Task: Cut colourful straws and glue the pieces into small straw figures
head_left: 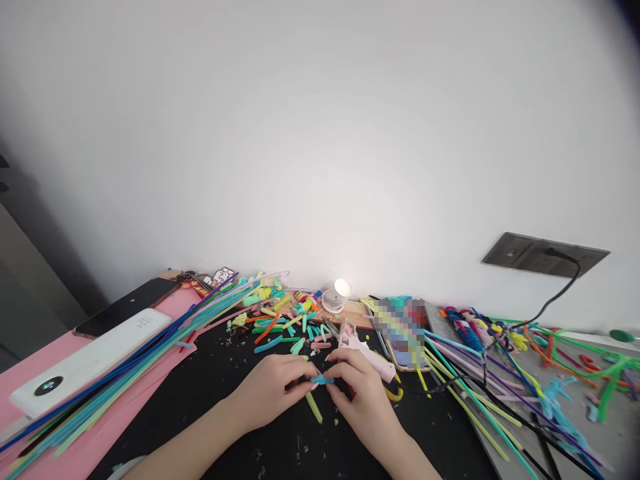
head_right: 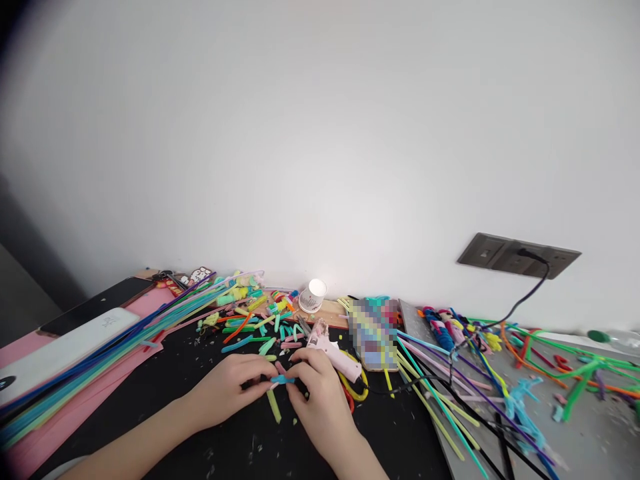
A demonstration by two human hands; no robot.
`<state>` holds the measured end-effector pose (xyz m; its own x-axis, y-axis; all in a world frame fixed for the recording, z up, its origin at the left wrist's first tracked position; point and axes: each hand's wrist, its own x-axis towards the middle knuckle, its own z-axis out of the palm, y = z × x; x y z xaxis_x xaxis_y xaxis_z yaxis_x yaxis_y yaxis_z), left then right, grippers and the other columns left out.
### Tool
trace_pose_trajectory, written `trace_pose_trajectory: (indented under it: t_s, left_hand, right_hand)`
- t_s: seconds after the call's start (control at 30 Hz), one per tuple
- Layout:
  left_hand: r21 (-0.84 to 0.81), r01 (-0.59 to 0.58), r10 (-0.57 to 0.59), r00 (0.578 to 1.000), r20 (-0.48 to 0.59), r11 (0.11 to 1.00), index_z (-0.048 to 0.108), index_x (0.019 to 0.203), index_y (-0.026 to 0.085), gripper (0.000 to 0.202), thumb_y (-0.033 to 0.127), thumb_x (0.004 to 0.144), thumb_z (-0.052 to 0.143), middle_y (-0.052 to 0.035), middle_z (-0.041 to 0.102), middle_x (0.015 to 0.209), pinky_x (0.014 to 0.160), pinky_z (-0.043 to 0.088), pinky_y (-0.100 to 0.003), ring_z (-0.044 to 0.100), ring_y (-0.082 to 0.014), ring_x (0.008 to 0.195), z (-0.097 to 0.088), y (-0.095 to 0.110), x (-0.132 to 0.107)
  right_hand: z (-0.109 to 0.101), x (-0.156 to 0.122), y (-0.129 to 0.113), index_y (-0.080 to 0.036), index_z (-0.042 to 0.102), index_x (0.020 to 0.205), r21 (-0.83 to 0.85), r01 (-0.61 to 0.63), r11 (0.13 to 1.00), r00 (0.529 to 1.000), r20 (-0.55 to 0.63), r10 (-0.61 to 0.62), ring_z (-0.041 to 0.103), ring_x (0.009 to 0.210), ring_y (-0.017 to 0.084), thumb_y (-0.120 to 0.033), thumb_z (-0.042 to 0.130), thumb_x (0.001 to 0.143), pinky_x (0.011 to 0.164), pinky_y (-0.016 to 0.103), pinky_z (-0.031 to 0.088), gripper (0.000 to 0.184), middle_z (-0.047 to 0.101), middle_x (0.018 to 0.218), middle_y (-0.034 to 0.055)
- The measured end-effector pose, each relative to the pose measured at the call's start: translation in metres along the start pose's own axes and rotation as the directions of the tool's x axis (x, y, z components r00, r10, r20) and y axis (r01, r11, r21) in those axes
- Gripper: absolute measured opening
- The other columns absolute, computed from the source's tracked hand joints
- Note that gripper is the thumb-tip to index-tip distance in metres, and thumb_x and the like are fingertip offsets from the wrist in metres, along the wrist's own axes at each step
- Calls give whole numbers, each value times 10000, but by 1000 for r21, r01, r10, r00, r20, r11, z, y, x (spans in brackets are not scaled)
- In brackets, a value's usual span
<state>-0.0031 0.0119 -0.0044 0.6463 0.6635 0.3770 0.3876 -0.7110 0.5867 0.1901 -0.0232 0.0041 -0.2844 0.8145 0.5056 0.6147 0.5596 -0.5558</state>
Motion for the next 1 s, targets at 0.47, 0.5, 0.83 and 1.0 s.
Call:
trace_pose_trajectory:
  t_s: [0.47, 0.5, 0.83, 1.0]
  left_hand:
    - [30, -39, 39, 999, 5, 999, 615, 840, 188, 112, 154, 844, 508, 15, 624, 740, 607, 402, -166, 553, -100, 631, 1, 1, 0]
    - [31, -38, 38, 999, 9, 999, 616, 839, 187, 113, 156, 845, 507, 15, 625, 740, 604, 401, -166, 553, -100, 630, 1, 1, 0]
    - [49, -57, 57, 998, 9, 997, 620, 859, 184, 123, 178, 856, 497, 1, 636, 762, 608, 410, -179, 563, -109, 638, 3, -3, -2]
    - [59, -70, 69, 998, 12, 996, 623, 859, 185, 132, 200, 864, 492, -2, 643, 765, 607, 411, -184, 574, -115, 653, 4, -4, -2]
  right_hand:
    - [0, -1, 1, -196, 607, 770, -2, -15, 1000, 999, 41, 15, 565, 915, 192, -17, 557, 706, 804, 309, 458, 197, 589, 936, 53]
    - [0, -1, 1, -195, 607, 770, 0, -17, 1000, 999, 43, 17, 564, 916, 191, -15, 556, 705, 805, 307, 456, 198, 588, 937, 53]
    - [-1, 1, -3, -196, 615, 806, 12, -25, 1000, 997, 75, 24, 554, 911, 188, -8, 554, 698, 793, 300, 454, 225, 588, 933, 49]
    - [-1, 1, -3, -198, 617, 805, 17, -34, 999, 995, 93, 32, 554, 909, 188, -6, 558, 690, 790, 299, 454, 231, 587, 941, 50]
